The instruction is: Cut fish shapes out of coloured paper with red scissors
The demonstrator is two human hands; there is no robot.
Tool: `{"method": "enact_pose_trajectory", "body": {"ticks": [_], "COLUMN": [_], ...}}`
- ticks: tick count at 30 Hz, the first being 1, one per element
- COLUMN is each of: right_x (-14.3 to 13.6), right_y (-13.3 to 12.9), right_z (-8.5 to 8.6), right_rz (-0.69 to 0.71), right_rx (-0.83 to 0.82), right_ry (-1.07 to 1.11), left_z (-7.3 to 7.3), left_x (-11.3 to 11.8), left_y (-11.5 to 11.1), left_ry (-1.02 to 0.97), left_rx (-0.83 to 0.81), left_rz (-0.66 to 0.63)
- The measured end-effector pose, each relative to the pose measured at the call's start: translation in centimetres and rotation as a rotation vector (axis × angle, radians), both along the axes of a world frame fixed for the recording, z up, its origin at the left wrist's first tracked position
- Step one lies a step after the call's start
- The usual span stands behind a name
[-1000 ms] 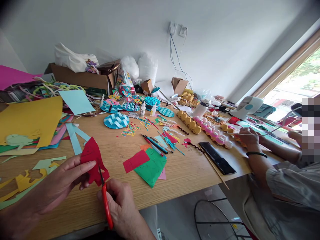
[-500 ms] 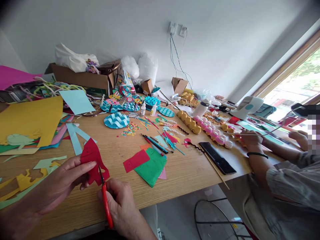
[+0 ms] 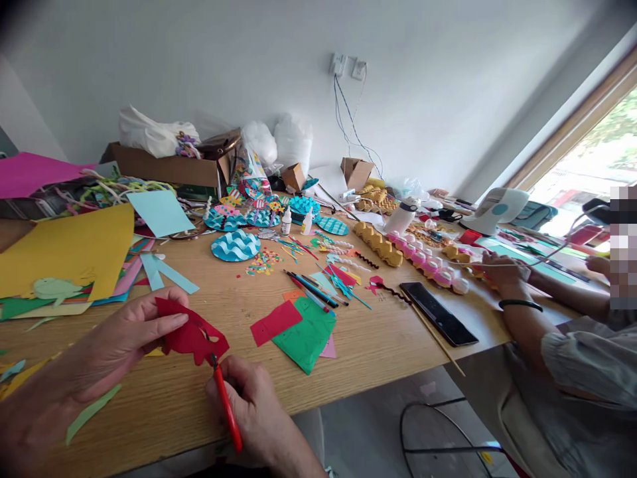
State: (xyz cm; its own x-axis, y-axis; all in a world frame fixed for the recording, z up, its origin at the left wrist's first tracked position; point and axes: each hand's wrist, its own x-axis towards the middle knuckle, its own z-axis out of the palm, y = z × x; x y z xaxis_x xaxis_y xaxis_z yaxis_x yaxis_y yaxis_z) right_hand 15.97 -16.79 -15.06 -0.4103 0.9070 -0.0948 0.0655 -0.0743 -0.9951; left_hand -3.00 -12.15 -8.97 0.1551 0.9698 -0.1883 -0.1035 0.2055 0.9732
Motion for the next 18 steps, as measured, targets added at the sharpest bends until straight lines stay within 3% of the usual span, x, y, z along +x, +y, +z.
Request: {"method": "enact_pose_trajectory", "body": {"ticks": [5, 11, 18], "right_x": [-0.6, -1.6, -1.5], "right_y": [-0.4, -0.8, -1.1], "right_z": [-0.2, -0.1, -0.1], "right_rz": [-0.017, -0.085, -0.122], "right_rx": [-0.099, -0.107, -0.061], "right_ry": [0.175, 0.267, 0.320], "left_z": [-0.4, -0.8, -1.2], "left_x": [1.1, 2.7, 2.5], "left_y": [-1.0, -2.3, -2.9], "left_ry": [-0.078, -0.141, -0.005], "left_rx": [-0.019, -0.022, 0.013], "left_rz": [0.065, 0.155, 0.115]}}
